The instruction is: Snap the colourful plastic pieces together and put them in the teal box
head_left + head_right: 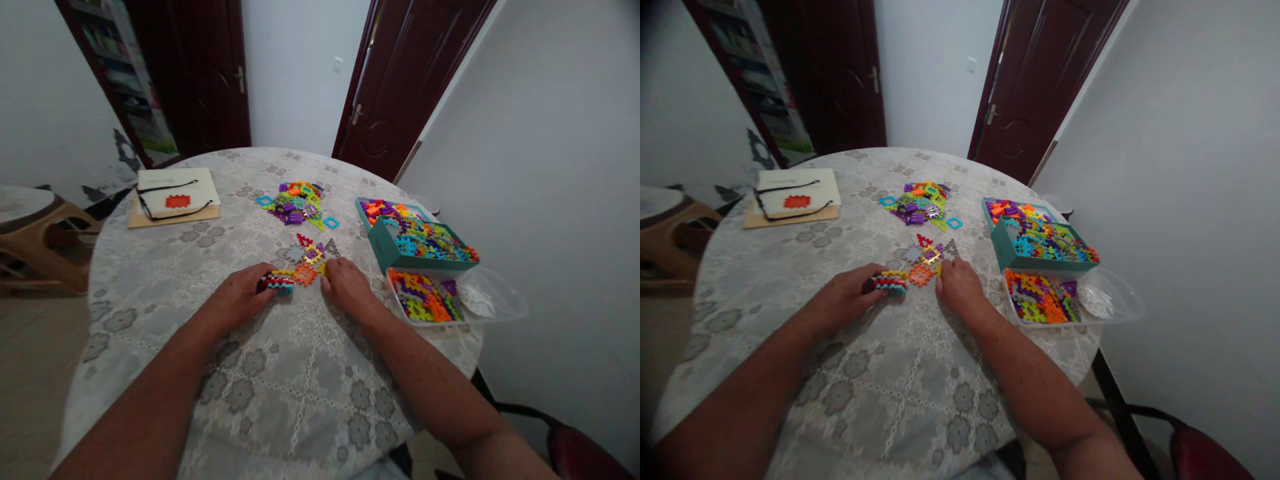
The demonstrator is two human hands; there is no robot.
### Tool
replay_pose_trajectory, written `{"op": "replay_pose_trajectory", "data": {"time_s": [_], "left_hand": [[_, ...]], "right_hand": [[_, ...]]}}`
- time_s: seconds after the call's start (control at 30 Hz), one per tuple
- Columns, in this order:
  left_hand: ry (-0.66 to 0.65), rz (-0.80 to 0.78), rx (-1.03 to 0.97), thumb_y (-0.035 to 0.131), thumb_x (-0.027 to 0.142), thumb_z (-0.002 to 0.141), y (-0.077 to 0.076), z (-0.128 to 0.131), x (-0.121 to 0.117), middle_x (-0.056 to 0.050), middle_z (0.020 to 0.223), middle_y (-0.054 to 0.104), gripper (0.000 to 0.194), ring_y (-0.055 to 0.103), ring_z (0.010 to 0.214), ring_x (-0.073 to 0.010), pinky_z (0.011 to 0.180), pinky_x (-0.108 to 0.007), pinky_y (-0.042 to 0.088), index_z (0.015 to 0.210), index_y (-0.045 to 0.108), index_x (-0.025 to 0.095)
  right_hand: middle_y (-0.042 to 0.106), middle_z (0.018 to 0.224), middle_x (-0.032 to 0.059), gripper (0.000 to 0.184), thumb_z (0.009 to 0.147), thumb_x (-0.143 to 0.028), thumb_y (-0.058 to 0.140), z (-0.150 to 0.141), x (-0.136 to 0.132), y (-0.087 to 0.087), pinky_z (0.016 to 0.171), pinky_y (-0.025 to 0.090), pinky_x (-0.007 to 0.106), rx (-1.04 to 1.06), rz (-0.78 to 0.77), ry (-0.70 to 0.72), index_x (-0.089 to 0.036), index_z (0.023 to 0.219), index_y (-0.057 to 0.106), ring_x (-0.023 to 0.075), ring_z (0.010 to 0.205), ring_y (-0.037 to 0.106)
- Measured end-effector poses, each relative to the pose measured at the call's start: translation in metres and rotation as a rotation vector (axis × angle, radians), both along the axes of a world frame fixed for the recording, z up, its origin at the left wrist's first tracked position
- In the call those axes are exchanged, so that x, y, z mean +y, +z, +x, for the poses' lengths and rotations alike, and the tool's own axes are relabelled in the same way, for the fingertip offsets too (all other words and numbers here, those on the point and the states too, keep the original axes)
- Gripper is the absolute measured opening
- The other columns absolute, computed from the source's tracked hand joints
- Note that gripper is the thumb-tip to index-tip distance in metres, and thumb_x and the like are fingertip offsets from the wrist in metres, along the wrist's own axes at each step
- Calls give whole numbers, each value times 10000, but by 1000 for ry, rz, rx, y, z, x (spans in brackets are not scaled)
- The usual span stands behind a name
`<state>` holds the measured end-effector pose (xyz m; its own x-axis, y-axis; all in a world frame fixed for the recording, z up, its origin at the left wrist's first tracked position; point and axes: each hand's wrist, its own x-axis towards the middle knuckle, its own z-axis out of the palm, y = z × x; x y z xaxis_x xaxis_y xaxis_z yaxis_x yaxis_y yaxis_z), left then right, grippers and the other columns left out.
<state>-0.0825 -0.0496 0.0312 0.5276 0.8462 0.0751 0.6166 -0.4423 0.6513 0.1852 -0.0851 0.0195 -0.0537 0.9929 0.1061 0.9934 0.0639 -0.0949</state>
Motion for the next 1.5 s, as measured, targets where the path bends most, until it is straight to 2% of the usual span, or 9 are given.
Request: {"op": "replay_pose_trajectory", "data": {"time_s": [0.27, 0.53, 0.7, 0.87, 0.97, 1.1, 1.2, 1.33, 1.5], "left_hand": [[-39, 7, -44, 633, 289, 909, -2, 1, -1, -49, 984, 736, 216, 645, 859, -222, 809, -338, 455, 1100, 713, 230], [-56, 29, -42, 611, 276, 926, -3, 3, -4, -43, 985, 747, 215, 665, 871, -214, 802, -329, 467, 1111, 712, 231], [-69, 48, -60, 604, 272, 931, -5, 4, -5, -57, 1039, 778, 231, 707, 932, -229, 859, -353, 519, 1123, 727, 240], [-55, 117, -117, 623, 289, 873, -15, 3, 0, -87, 1282, 779, 446, 723, 1169, -283, 1067, -424, 535, 1304, 734, 260], [-31, 101, -126, 625, 406, 878, -21, 1, 6, -90, 1322, 778, 497, 720, 1211, -327, 1126, -471, 520, 1338, 731, 251], [-11, 105, -105, 658, 490, 840, -25, 0, 14, -114, 1307, 782, 550, 729, 1177, -359, 1106, -500, 536, 1319, 738, 232], [-30, 75, -104, 664, 539, 845, -22, 2, 13, -106, 1213, 808, 548, 757, 1063, -350, 1028, -490, 579, 1293, 751, 236], [-51, -67, -143, 664, 619, 881, -13, 5, 6, -81, 1002, 826, 576, 765, 835, -296, 814, -417, 625, 1321, 737, 255], [-12, -98, -137, 643, 682, 878, -11, 2, 7, -78, 953, 814, 637, 753, 745, -248, 696, -340, 603, 1317, 732, 229]], "right_hand": [[739, 1105, 125, 276, 985, -180, 468, 6, 4, -6, 883, 476, 320, 321, 121, 38, -163, 1187, 655, 238, 985, 663], [696, 885, 104, 317, 1073, -264, 369, 17, 12, -16, 819, 475, 331, 292, 242, 61, -184, 967, 656, 236, 844, 635], [723, 895, 54, 320, 1109, -344, 413, -5, 4, -10, 803, 502, 302, 536, 275, 155, -198, 1061, 694, 196, 828, 662], [767, 1049, 61, 267, 1099, -348, 485, -37, -4, -12, 913, 534, 318, 665, 191, 346, -217, 1127, 716, 197, 966, 705], [758, 1190, 89, 288, 1093, -362, 511, -43, -4, -13, 1009, 532, 346, 672, 168, 426, -207, 1262, 685, 208, 1093, 704], [659, 1465, 111, 643, 962, -401, 739, -44, -4, -13, 1133, 494, 406, 605, 108, 518, -231, 1535, 501, 256, 1328, 623], [637, 1501, 85, 644, 951, -294, 711, -44, -6, -12, 1156, 481, 421, 552, 72, 474, -275, 1552, 479, 256, 1377, 594], [666, 1454, 60, 613, 899, -200, 682, -36, -10, -1, 1111, 506, 386, 563, 37, 436, -286, 1488, 534, 244, 1317, 629], [730, 1268, 79, 538, 887, -213, 667, 13, -11, 44, 1002, 534, 359, 594, 188, 272, -225, 1419, 589, 226, 1088, 698]]}}
